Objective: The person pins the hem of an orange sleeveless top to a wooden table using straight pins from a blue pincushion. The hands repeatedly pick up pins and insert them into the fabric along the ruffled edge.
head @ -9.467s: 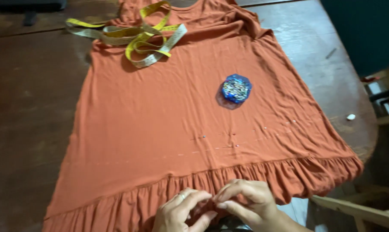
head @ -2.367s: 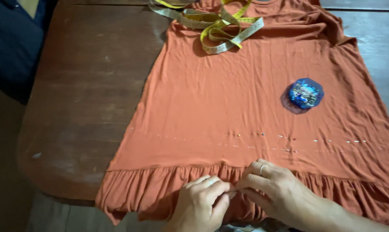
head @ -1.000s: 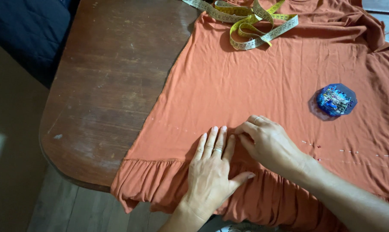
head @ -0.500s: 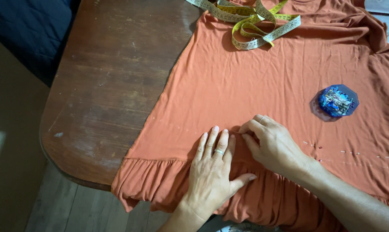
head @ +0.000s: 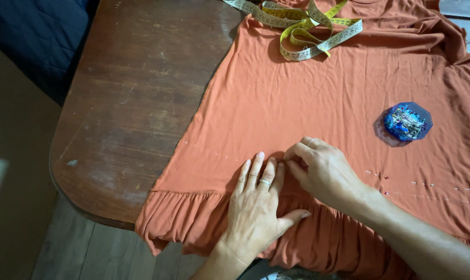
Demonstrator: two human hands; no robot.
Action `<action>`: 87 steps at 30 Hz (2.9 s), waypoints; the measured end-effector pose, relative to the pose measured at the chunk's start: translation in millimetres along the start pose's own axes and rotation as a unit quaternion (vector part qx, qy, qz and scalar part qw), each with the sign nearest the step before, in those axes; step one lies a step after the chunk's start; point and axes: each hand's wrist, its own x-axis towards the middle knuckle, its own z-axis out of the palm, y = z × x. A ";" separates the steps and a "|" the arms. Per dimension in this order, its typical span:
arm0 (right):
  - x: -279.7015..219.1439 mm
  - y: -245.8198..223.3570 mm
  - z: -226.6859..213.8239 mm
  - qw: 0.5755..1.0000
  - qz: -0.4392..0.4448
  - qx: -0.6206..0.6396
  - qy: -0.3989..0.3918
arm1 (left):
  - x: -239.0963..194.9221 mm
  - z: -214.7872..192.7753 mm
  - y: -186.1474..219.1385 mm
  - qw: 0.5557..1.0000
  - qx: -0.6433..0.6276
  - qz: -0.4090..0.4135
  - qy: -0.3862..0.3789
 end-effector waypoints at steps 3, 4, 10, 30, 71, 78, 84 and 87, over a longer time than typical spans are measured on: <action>1.2 -1.3 -4.6 1.000 0.002 -0.013 -0.009 | 0.2 0.8 -0.3 1.000 -0.005 -0.003 0.003; 1.3 -2.5 -6.2 1.000 0.002 -0.010 -0.017 | -0.1 1.1 -0.3 1.000 -0.010 -0.007 0.002; 3.6 -0.9 -1.3 1.000 -0.011 -0.013 -0.022 | -0.5 1.1 -0.6 1.000 -0.021 -0.015 -0.007; 1.6 -2.0 7.5 0.999 0.044 -0.016 -0.021 | -1.8 2.6 -0.3 0.998 -0.046 -0.041 -0.002; -33.3 151.0 -144.9 0.940 0.316 -0.132 -0.005 | 0.8 -1.2 -1.8 0.992 0.114 0.018 0.054; -23.9 158.1 -127.8 0.930 0.301 -0.208 -0.028 | -15.0 -10.6 -15.5 0.983 0.174 -0.018 0.062; -18.1 153.8 -121.5 0.925 0.336 -0.174 0.012 | -31.9 -6.9 -30.3 0.978 0.196 -0.047 0.061; -18.0 154.4 -120.4 0.922 0.356 -0.151 0.029 | -35.1 -4.8 -33.1 0.979 0.186 -0.050 0.059</action>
